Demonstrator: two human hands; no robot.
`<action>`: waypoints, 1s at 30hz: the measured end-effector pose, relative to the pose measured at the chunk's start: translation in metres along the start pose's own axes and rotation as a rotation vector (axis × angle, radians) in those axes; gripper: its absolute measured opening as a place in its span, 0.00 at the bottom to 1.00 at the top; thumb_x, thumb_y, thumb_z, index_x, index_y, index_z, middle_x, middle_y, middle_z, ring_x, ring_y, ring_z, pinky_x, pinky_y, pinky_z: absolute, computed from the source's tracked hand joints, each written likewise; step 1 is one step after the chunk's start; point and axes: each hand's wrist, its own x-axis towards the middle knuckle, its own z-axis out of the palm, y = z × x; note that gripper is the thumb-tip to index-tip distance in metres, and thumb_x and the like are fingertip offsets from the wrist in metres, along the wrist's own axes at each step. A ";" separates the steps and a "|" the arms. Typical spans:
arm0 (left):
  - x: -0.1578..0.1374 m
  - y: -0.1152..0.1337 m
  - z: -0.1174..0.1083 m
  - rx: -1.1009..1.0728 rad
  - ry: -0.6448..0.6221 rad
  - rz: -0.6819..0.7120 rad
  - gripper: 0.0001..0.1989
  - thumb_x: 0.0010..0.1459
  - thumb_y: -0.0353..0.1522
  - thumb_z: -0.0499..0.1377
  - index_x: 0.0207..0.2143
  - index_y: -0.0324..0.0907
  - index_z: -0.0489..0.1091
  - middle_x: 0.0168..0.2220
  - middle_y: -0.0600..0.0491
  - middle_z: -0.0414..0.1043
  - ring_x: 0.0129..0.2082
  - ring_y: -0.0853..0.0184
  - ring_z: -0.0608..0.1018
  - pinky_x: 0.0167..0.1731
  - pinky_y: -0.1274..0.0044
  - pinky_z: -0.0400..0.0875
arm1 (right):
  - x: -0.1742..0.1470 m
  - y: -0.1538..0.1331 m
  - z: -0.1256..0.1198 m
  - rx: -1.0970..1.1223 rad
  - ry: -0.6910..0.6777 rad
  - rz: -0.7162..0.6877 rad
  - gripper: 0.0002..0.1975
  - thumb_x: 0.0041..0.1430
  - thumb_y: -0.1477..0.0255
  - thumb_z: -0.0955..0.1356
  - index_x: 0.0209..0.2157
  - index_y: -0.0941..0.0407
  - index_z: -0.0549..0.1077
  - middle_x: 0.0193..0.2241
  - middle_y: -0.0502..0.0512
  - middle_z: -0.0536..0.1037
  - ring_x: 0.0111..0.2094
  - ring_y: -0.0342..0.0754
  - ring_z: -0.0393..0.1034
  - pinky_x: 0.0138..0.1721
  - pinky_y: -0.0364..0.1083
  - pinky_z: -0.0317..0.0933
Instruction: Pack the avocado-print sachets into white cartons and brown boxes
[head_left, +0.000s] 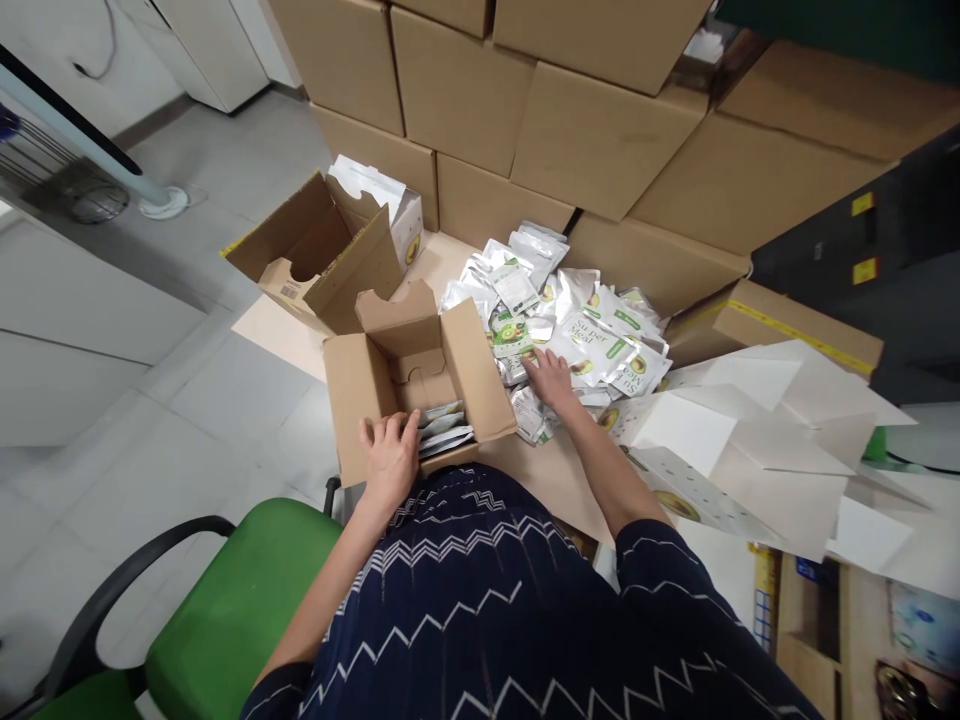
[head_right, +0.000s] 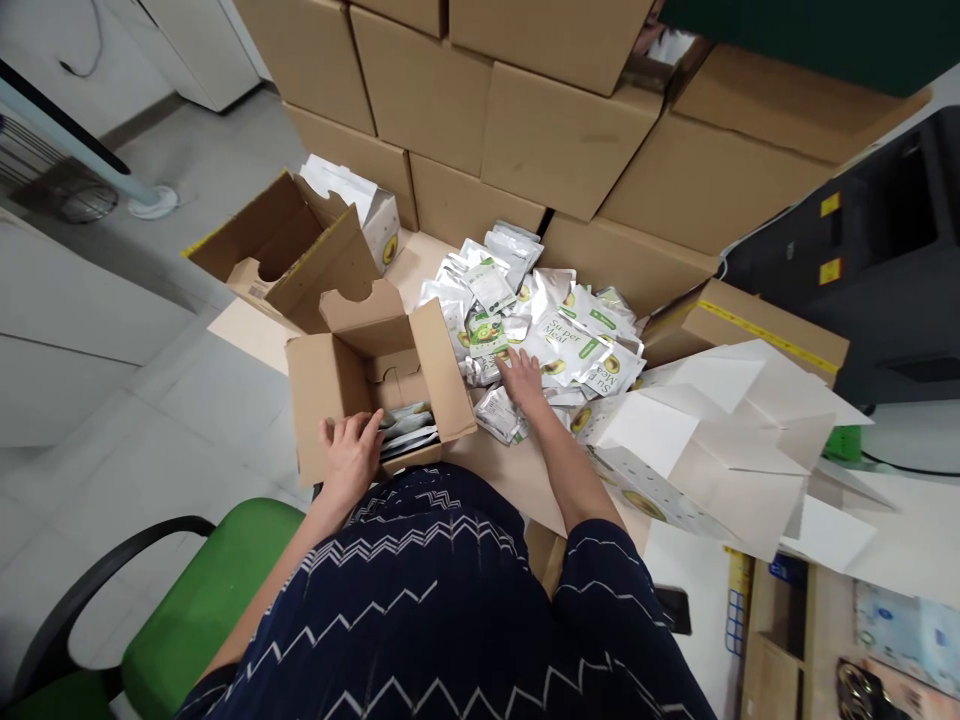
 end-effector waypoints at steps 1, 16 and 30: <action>0.000 0.000 0.000 0.006 -0.001 0.003 0.22 0.68 0.33 0.48 0.61 0.42 0.69 0.53 0.38 0.73 0.54 0.50 0.71 0.62 0.45 0.49 | -0.001 0.000 0.003 -0.005 0.010 0.005 0.28 0.68 0.75 0.58 0.68 0.53 0.60 0.71 0.67 0.52 0.69 0.63 0.46 0.64 0.63 0.43; 0.000 0.001 -0.001 -0.014 -0.027 -0.026 0.20 0.68 0.32 0.49 0.59 0.42 0.70 0.54 0.38 0.72 0.53 0.51 0.72 0.61 0.46 0.50 | -0.021 0.038 -0.087 0.161 0.414 0.153 0.19 0.67 0.73 0.56 0.52 0.56 0.73 0.53 0.65 0.76 0.59 0.63 0.62 0.61 0.71 0.45; -0.002 0.001 0.000 -0.047 -0.053 -0.036 0.21 0.69 0.32 0.47 0.60 0.43 0.69 0.54 0.38 0.71 0.54 0.52 0.72 0.62 0.45 0.47 | -0.043 -0.106 -0.198 0.381 0.308 -0.469 0.15 0.71 0.72 0.56 0.48 0.57 0.71 0.39 0.57 0.79 0.37 0.49 0.72 0.37 0.44 0.59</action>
